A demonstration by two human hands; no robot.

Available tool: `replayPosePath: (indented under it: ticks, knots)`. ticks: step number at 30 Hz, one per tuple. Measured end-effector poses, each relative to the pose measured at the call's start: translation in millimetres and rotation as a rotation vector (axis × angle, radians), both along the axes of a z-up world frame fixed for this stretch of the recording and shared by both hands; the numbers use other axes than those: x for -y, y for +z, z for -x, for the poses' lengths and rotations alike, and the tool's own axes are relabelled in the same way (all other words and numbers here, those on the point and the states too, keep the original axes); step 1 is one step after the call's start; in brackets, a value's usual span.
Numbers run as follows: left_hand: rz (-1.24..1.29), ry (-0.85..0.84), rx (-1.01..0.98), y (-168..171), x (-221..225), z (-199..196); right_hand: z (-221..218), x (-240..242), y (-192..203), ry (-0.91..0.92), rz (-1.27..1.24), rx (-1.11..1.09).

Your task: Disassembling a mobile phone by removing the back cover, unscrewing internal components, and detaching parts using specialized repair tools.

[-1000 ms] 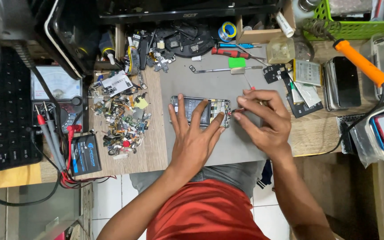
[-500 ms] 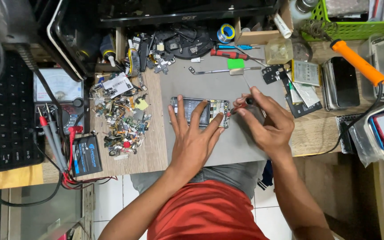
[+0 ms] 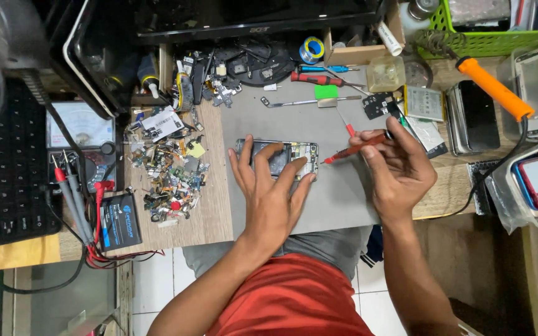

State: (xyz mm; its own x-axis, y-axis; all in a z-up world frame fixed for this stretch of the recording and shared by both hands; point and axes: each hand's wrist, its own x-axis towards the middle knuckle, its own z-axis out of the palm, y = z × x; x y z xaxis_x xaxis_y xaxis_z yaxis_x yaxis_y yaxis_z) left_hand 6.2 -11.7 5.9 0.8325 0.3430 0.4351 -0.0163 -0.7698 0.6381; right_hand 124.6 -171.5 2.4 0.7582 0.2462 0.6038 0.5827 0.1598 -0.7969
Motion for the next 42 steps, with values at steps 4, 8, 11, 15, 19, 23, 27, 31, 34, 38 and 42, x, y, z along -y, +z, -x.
replayPosePath:
  ticks: [4,8,11,15,19,23,27,31,34,38,42]
  knots:
    - [0.015,-0.005,0.023,5.5,9.0,-7.0,2.1,4.3,-3.7,-0.047,-0.046,-0.050]
    - [-0.011,-0.023,0.041,6.5,15.4,-15.5,1.3,7.3,-10.8,-0.052,-0.088,-0.073]
    - [-0.069,-0.012,0.083,3.2,18.7,-21.8,-0.4,11.7,-16.4,-0.073,-0.120,-0.091]
    - [-0.103,-0.025,0.042,6.5,21.0,-31.4,-6.0,23.6,-24.5,-0.120,-0.154,-0.076]
    - [-0.141,-0.025,-0.027,2.7,25.5,-45.0,-9.5,33.9,-32.3,-0.182,-0.162,-0.041]
    - [-0.172,-0.019,-0.043,4.5,29.7,-53.4,-7.6,36.3,-36.0,-0.216,-0.157,-0.066]
    - [-0.193,-0.028,-0.058,5.5,33.8,-58.6,-6.0,36.7,-35.9,-0.226,-0.151,-0.065]
    - [-0.218,-0.034,-0.108,-0.1,35.0,-60.9,-2.9,36.0,-33.9,-0.234,-0.126,-0.065]
    - [-0.204,-0.048,-0.124,-2.8,31.9,-59.5,-3.4,35.5,-31.8,-0.238,-0.113,-0.056]
    - [-0.162,-0.066,-0.149,1.1,26.7,-54.2,-2.9,36.3,-32.1,-0.237,-0.114,-0.065]
    - [-0.132,-0.069,-0.057,12.7,18.8,-43.9,-3.7,37.5,-31.4,-0.254,-0.089,-0.051]
